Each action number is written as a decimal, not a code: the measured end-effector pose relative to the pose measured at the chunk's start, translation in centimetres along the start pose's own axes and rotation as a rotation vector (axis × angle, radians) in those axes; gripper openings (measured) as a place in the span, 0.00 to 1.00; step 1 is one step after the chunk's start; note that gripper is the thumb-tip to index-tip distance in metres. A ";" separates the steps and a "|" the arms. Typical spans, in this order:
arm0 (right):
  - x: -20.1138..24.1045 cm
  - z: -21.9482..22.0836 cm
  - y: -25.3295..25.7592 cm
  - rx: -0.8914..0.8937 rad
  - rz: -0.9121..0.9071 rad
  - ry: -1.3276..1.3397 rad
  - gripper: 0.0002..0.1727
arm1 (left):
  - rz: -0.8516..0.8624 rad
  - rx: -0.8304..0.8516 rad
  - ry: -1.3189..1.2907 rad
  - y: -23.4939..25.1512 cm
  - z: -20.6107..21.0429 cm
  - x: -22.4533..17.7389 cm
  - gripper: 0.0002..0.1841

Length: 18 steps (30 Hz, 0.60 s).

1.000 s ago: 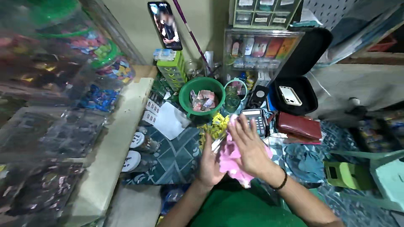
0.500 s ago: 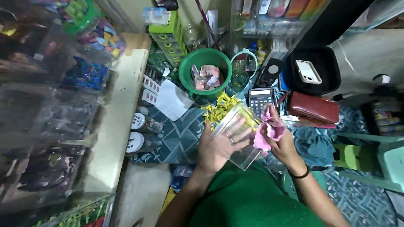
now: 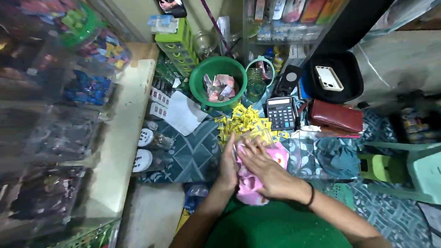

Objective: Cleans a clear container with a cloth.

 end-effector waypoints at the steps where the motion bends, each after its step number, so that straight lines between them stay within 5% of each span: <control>1: -0.1 0.3 0.7 -0.028 0.023 -0.026 0.48 | 0.019 0.049 0.003 -0.2 0.2 0.5 0.31; 4: -2.7 -0.4 2.1 -0.207 0.158 -0.140 0.40 | -0.067 0.320 -0.160 -1.2 1.8 2.1 0.36; 8: -9.0 -1.6 0.9 -0.207 0.445 -0.176 0.31 | -0.065 0.313 -0.113 -1.9 0.6 2.0 0.41; 11: -11.8 -1.5 -2.4 -0.118 0.692 -0.047 0.27 | 0.049 0.315 -0.054 -1.8 -1.3 -1.4 0.43; 13: -12.2 -2.7 -5.1 -0.302 0.762 0.049 0.22 | 0.144 0.331 0.006 -1.6 -3.2 -5.6 0.36; 15: -12.6 -5.1 -8.4 -0.522 0.885 0.208 0.17 | 0.260 0.245 0.235 -1.7 -6.0 -9.8 0.28; 18: -11.7 -9.7 -12.9 -0.786 1.034 0.545 0.16 | 0.346 -0.096 0.887 -2.1 -10.1 -13.1 0.29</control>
Point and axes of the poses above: each hand's wrist, its own y-axis towards the middle knuckle, its own z-axis out of the palm, x = y × z, the point moved 10 cm from there along y, towards the middle knuckle, and after that the axes turned 10 degrees about -y, right-handed, at the moved point
